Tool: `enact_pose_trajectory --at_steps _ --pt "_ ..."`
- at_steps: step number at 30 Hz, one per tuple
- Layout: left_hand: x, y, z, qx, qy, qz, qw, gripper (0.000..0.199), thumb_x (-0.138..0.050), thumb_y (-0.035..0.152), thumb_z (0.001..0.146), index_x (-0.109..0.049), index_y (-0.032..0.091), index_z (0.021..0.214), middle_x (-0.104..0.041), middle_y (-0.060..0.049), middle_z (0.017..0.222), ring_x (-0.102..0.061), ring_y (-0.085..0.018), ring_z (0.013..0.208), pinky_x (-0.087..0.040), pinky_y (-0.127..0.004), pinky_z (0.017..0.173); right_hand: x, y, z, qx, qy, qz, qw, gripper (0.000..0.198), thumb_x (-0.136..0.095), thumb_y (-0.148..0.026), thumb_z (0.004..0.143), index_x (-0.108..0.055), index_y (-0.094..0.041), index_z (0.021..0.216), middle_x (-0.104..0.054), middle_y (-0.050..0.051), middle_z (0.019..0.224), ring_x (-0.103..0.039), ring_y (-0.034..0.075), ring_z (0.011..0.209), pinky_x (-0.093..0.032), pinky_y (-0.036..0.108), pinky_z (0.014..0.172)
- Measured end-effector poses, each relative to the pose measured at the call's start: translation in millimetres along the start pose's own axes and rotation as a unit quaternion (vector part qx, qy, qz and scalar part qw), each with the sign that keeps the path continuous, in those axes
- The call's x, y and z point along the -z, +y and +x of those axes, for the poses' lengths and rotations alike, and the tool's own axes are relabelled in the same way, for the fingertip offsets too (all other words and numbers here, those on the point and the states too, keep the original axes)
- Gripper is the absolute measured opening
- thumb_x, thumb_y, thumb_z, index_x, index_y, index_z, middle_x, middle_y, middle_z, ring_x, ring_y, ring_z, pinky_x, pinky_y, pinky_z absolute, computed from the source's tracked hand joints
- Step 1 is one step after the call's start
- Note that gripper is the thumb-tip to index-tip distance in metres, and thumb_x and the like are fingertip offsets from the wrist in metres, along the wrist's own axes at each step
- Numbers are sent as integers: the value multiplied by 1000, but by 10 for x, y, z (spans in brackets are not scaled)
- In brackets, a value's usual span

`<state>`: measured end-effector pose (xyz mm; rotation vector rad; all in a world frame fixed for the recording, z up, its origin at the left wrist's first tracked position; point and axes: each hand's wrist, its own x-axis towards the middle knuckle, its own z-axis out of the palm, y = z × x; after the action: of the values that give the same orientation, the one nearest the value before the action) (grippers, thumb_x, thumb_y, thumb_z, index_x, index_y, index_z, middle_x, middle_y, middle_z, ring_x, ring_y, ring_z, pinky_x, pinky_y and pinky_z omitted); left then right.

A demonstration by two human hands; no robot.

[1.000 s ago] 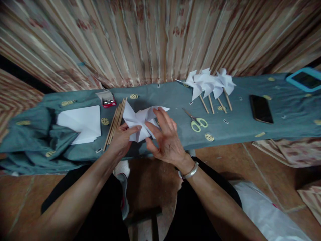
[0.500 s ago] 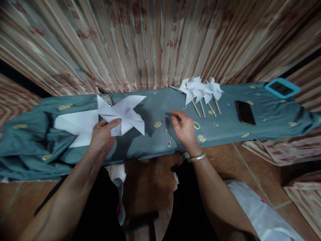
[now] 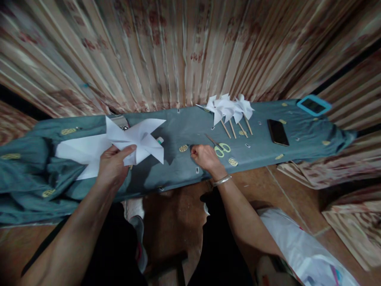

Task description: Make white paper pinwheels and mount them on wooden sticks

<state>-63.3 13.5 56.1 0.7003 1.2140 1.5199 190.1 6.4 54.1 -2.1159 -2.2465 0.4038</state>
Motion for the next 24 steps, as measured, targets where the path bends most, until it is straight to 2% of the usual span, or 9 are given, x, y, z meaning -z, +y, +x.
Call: enact_pose_trajectory --at_steps 3,8,12,15,20,24 --pt "0 7 -13 1 0 -5 1000 32 -84 25 44 -71 16 72 -72 -1 72 -63 -16 62 -52 -31 67 -21 -81 0 18 -2 -16 1000 21 -51 -22 87 -72 -20 92 -75 8 86 -69 23 84 -40 27 68" --pt "17 -19 -16 3 -4 5 1000 30 -83 25 46 -71 16 73 -72 0 71 -63 -15 62 -51 -30 67 -90 -201 22 87 -3 61 994 21 -48 -18 89 -69 -20 88 -73 4 83 -67 17 78 -37 23 66" --pt "31 -42 -9 8 -6 10 1000 30 -84 24 46 -71 17 73 -72 -1 73 -64 -16 64 -52 -31 70 -125 -185 23 111 18 88 990 21 -48 -19 90 -69 -20 88 -72 4 82 -67 17 77 -38 23 66" --pt "19 -47 -15 9 -7 3 1000 32 -84 23 45 -71 17 73 -73 -1 74 -65 -17 65 -52 -32 71 -122 -117 6 108 31 62 992 23 -47 -19 91 -70 -19 90 -73 6 88 -67 19 83 -41 24 70" --pt "-18 -40 -38 12 -10 2 1000 33 -84 24 44 -72 17 74 -73 -2 75 -66 -18 68 -53 -33 71 -103 13 -6 95 45 14 994 25 -50 -14 88 -73 -17 95 -73 9 106 -65 21 102 -45 27 87" --pt "-36 -46 -44 11 -5 -8 1000 33 -85 22 42 -72 17 72 -73 -1 72 -64 -16 64 -52 -30 67 -71 56 -10 64 48 29 996 28 -50 -17 89 -71 -18 107 -73 8 110 -66 22 104 -46 28 89"
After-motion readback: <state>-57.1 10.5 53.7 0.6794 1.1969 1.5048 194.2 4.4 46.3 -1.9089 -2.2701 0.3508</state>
